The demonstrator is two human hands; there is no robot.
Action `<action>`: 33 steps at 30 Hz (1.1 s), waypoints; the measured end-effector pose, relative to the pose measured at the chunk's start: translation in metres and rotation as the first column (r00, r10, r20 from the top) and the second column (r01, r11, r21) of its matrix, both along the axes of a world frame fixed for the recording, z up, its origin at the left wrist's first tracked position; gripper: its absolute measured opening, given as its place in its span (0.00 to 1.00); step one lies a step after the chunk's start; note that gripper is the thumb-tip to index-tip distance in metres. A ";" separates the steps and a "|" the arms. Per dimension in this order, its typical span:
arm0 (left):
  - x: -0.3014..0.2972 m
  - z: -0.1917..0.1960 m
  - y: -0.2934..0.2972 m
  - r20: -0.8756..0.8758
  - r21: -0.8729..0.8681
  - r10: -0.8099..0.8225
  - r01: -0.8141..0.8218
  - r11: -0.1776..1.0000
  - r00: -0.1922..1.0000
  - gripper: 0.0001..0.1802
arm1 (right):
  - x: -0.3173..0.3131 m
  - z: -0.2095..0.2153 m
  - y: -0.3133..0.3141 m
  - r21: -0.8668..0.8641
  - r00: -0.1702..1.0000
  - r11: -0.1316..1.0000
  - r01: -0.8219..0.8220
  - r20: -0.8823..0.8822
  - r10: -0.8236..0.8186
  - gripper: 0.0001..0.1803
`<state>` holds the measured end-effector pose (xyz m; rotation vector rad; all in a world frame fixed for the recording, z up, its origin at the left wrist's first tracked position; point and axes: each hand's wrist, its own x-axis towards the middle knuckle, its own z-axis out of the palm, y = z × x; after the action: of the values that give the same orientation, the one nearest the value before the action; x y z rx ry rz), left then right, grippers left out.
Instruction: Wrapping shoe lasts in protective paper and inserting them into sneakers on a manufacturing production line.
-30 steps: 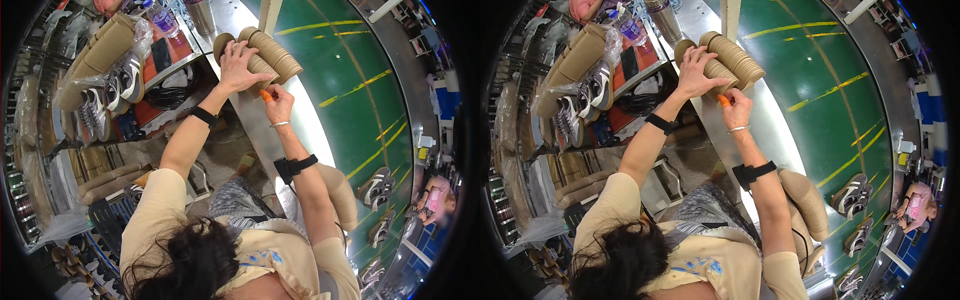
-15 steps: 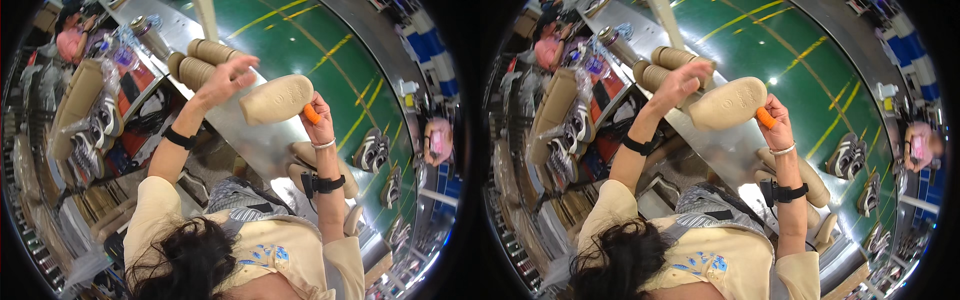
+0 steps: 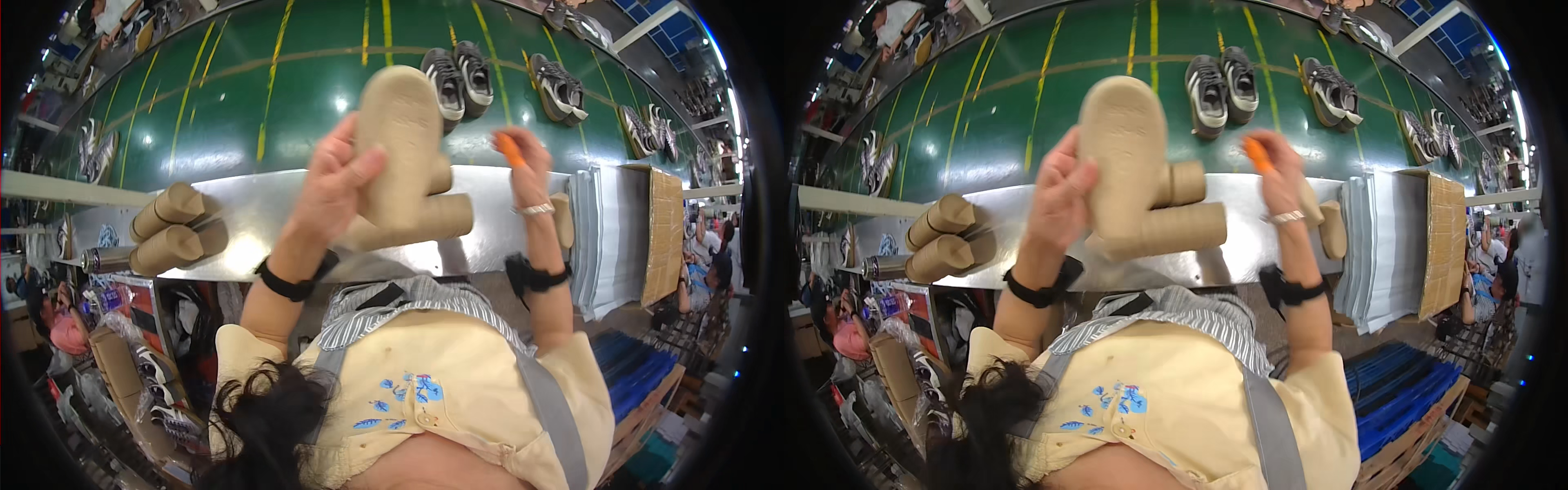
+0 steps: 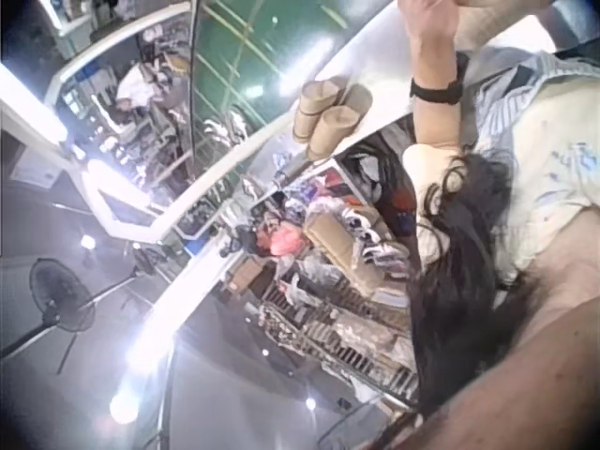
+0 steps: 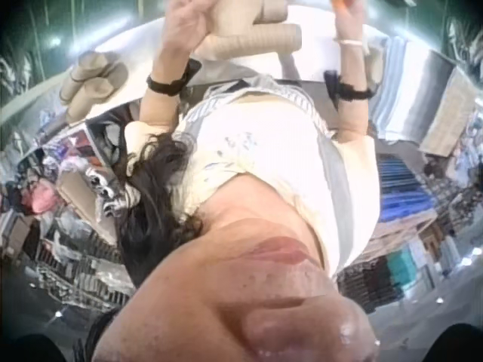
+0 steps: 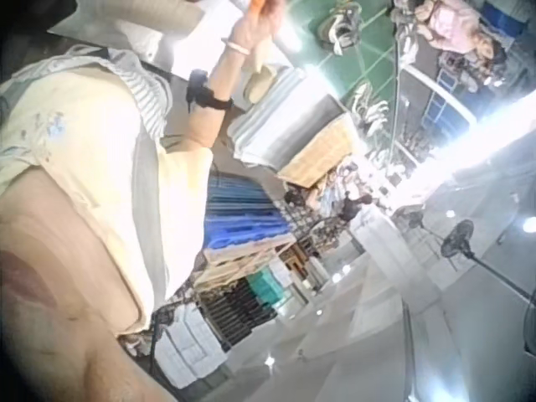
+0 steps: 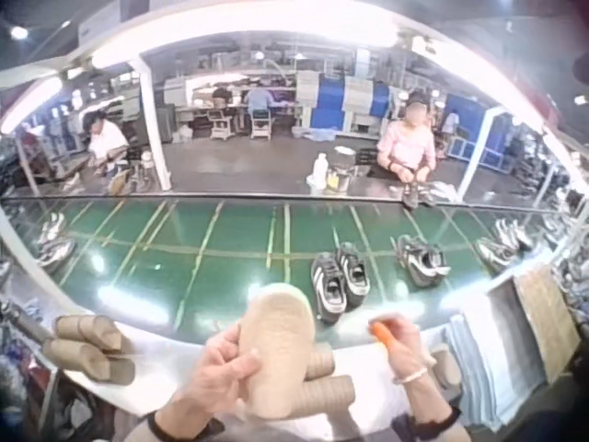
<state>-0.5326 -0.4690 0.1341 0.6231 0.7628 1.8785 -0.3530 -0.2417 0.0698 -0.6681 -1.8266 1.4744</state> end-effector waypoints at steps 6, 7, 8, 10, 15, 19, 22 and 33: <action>0.111 -0.024 0.130 0.096 0.005 -0.238 0.239 0.971 0.966 0.26 | 0.253 -0.030 0.126 0.134 0.830 0.833 0.537 0.092 -0.550 0.05; 0.125 -0.029 0.147 0.096 -0.006 -0.236 0.238 0.971 0.967 0.26 | 0.275 -0.034 0.134 0.133 0.810 0.818 0.560 0.119 -0.574 0.05; 0.137 -0.034 0.158 0.110 -0.028 -0.238 0.242 0.970 0.965 0.26 | 0.282 -0.031 0.135 0.107 0.808 0.823 0.558 0.156 -0.569 0.06; 0.157 -0.040 0.174 0.142 -0.071 -0.216 0.228 0.971 0.966 0.26 | 0.267 -0.025 0.134 -0.008 0.901 0.907 0.422 0.118 -0.418 0.10; 0.192 -0.056 0.194 0.094 -0.185 -0.333 0.345 0.920 0.938 0.29 | 0.196 -0.016 0.100 -0.518 0.957 0.823 -0.233 -0.272 0.099 0.26; 0.186 -0.059 0.177 -0.106 -0.329 -0.299 0.251 0.910 0.948 0.27 | 0.170 -0.046 0.086 -0.709 0.918 0.584 -0.396 -0.302 0.255 0.31; 0.142 -0.060 0.137 -0.714 -0.401 0.024 -0.436 0.806 0.700 0.22 | 0.136 -0.070 0.075 -0.523 0.957 0.803 -0.285 -0.114 0.266 0.15; 0.002 -0.170 -0.063 -0.660 -0.442 0.423 -0.776 0.450 0.621 0.33 | 0.025 -0.167 -0.019 -0.468 0.878 0.765 -0.442 -0.050 0.476 0.29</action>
<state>-0.5309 -0.5319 -0.0354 0.2689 2.1846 1.8301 -0.3279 -0.2609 -0.0969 -0.5099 -1.7741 2.2982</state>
